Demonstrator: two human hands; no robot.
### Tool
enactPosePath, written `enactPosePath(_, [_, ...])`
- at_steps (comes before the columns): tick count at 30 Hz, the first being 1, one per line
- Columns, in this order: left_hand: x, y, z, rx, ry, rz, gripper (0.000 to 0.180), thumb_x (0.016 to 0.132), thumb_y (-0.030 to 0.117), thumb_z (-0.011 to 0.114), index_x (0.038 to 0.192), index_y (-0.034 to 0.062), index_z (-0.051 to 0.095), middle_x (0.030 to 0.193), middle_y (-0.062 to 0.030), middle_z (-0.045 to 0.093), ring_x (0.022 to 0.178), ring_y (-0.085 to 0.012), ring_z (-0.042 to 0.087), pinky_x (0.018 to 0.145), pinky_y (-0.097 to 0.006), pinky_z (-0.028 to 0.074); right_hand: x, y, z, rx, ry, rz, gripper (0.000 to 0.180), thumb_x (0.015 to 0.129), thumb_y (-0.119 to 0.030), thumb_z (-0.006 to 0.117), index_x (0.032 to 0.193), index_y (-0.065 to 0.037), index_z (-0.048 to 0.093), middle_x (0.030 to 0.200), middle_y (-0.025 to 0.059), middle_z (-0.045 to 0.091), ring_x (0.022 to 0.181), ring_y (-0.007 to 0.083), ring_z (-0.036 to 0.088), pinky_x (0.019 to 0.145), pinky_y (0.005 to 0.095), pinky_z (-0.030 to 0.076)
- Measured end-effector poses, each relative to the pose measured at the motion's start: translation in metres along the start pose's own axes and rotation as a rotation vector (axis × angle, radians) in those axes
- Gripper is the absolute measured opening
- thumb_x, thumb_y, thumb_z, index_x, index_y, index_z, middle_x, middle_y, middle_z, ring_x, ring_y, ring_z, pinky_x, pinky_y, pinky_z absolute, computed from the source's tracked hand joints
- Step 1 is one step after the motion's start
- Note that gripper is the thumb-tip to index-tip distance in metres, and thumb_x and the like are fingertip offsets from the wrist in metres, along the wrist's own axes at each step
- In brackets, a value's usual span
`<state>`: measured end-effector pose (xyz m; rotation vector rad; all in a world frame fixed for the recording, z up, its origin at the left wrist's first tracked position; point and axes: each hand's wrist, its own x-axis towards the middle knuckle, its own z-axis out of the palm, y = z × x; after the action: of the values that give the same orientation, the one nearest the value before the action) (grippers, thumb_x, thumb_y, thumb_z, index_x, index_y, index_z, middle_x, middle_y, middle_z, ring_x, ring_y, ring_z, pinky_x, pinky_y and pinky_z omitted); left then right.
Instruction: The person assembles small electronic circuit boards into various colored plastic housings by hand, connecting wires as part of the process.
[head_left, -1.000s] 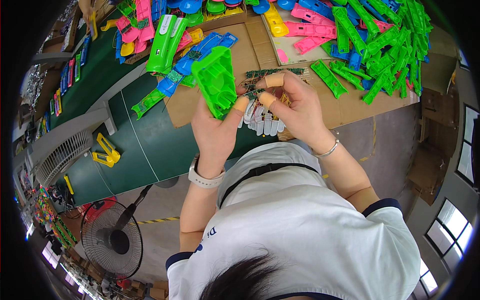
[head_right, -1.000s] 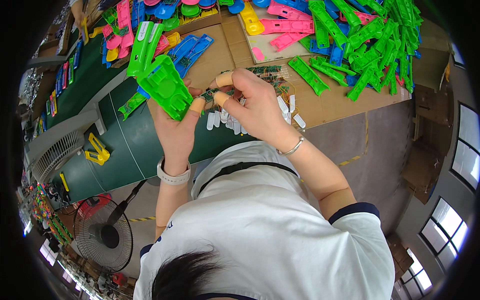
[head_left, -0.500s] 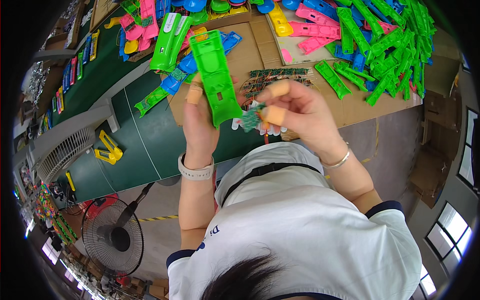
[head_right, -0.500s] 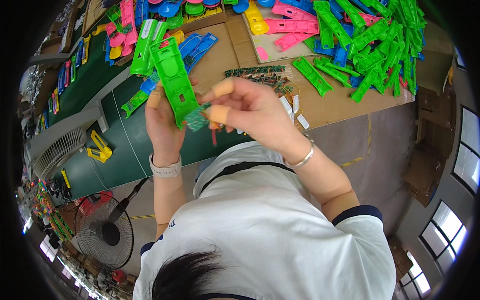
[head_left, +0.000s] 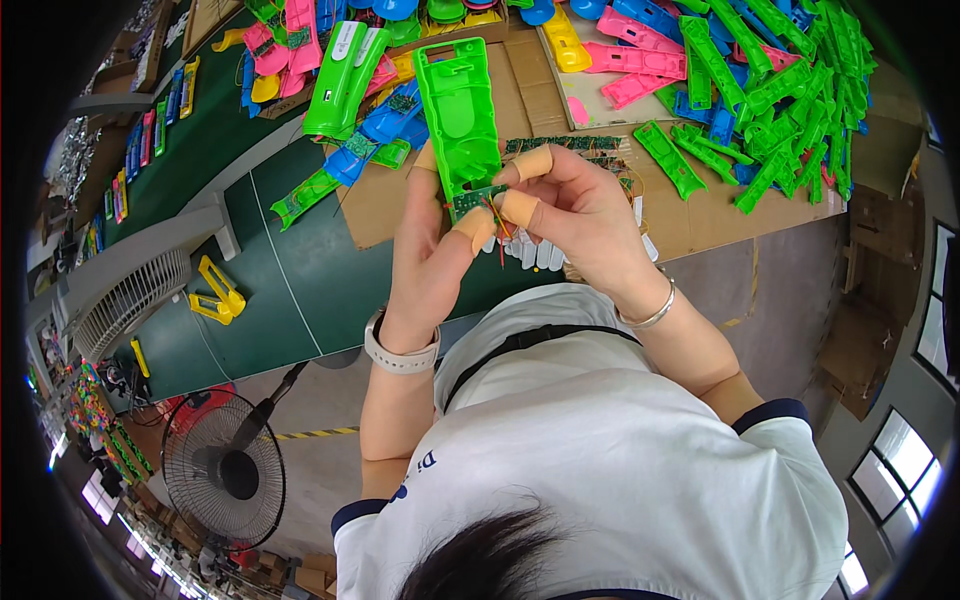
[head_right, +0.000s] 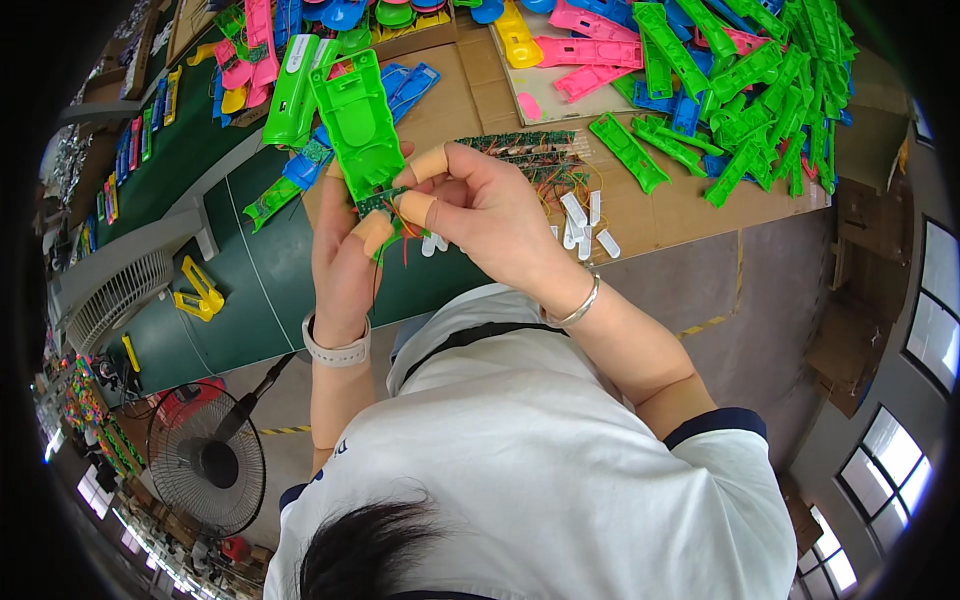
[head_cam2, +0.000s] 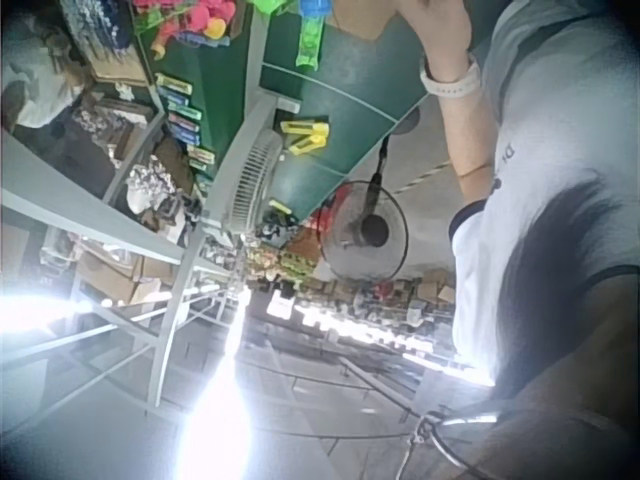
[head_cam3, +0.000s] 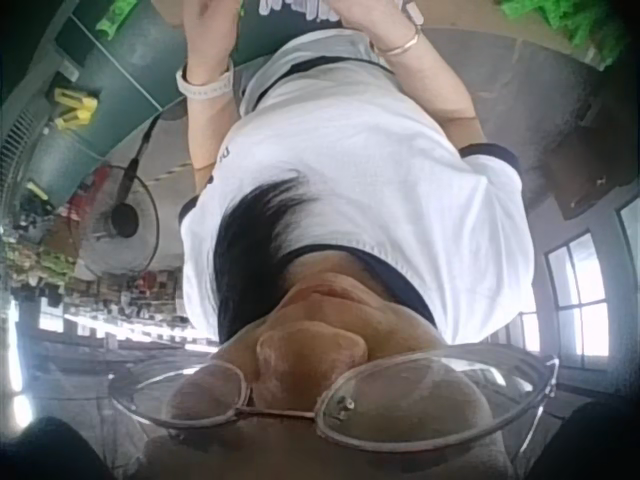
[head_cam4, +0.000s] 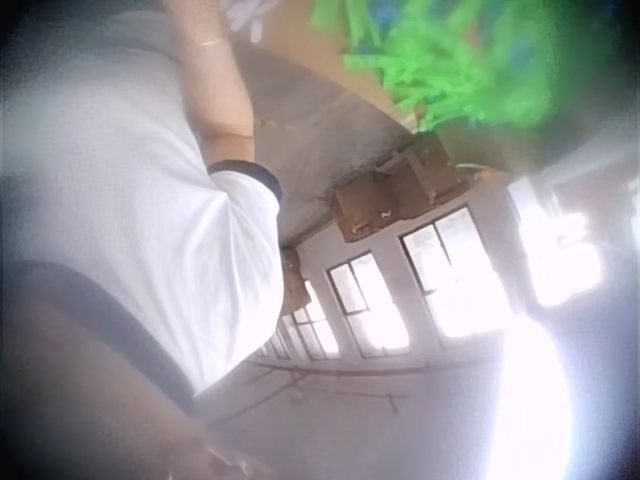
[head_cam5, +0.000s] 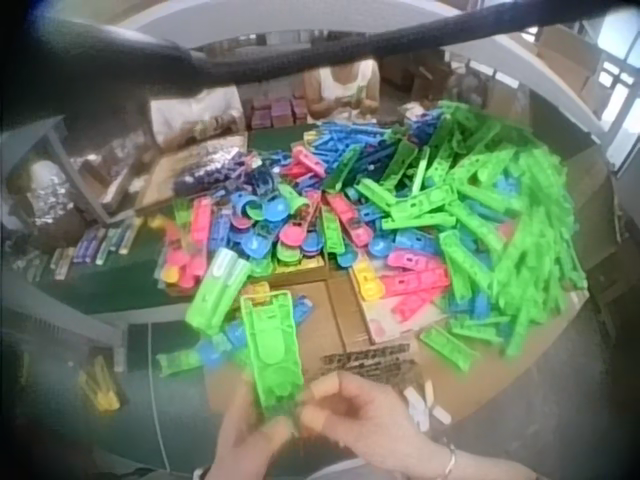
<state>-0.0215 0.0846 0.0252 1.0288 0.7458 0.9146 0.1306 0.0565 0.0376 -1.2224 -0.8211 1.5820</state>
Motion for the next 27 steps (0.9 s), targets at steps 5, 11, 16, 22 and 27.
enactPosePath(5, [-0.003, -0.002, 0.002, -0.002, 0.022, 0.044, 0.053, 0.087, 0.007, 0.048, 0.136, -0.0019, 0.028, 0.131, -0.0183, 0.044, 0.117, -0.0241, 0.049, 0.099, -0.035, 0.038, -0.003, 0.001, 0.004, 0.029, 0.04, -0.019, 0.014, 0.083, -0.004, 0.062, 0.096, -0.001, 0.057, 0.08, 0.0014, 0.063, 0.064, 0.0033, 0.055, 0.056, 0.0185, 0.044])
enactPosePath(11, [-0.003, 0.002, 0.003, 0.012, -0.011, 0.018, 0.049, 0.091, 0.01, 0.047, 0.136, -0.0006, 0.03, 0.131, -0.0183, 0.045, 0.117, -0.024, 0.049, 0.098, -0.034, 0.039, -0.002, 0.003, 0.002, 0.054, 0.046, -0.004, 0.015, 0.082, -0.004, 0.064, 0.095, -0.001, 0.055, 0.08, 0.0013, 0.061, 0.065, 0.0039, 0.056, 0.055, 0.019, 0.044])
enactPosePath(16, [-0.003, 0.004, 0.001, 0.182, -0.021, 0.036, 0.045, 0.093, 0.011, 0.044, 0.134, -0.001, 0.032, 0.129, -0.0176, 0.049, 0.115, -0.0232, 0.051, 0.096, -0.034, 0.042, -0.003, 0.0, 0.005, 0.073, 0.058, 0.002, 0.015, 0.082, -0.005, 0.064, 0.092, -0.001, 0.054, 0.08, 0.0015, 0.059, 0.064, 0.0046, 0.055, 0.054, 0.0193, 0.044])
enactPosePath(22, [-0.006, -0.003, -0.002, 0.223, 0.006, 0.058, 0.043, 0.094, 0.013, 0.043, 0.134, -0.0008, 0.033, 0.126, -0.0176, 0.051, 0.107, -0.0224, 0.056, 0.086, -0.032, 0.048, -0.005, 0.003, -0.001, -0.26, 0.097, -0.07, 0.023, 0.082, -0.01, 0.065, 0.099, -0.001, 0.052, 0.077, 0.0019, 0.057, 0.066, 0.006, 0.056, 0.056, 0.0211, 0.045])
enactPosePath(27, [-0.009, -0.001, 0.0, -0.078, -0.015, -0.055, 0.046, 0.09, 0.007, 0.042, 0.134, -0.0029, 0.033, 0.117, -0.0122, 0.056, 0.099, -0.0155, 0.057, 0.077, -0.027, 0.047, 0.005, -0.001, -0.009, -0.007, 0.069, -0.172, 0.038, 0.086, -0.015, 0.063, 0.116, -0.001, 0.046, 0.093, 0.0063, 0.055, 0.07, 0.0102, 0.056, 0.059, 0.0232, 0.047])
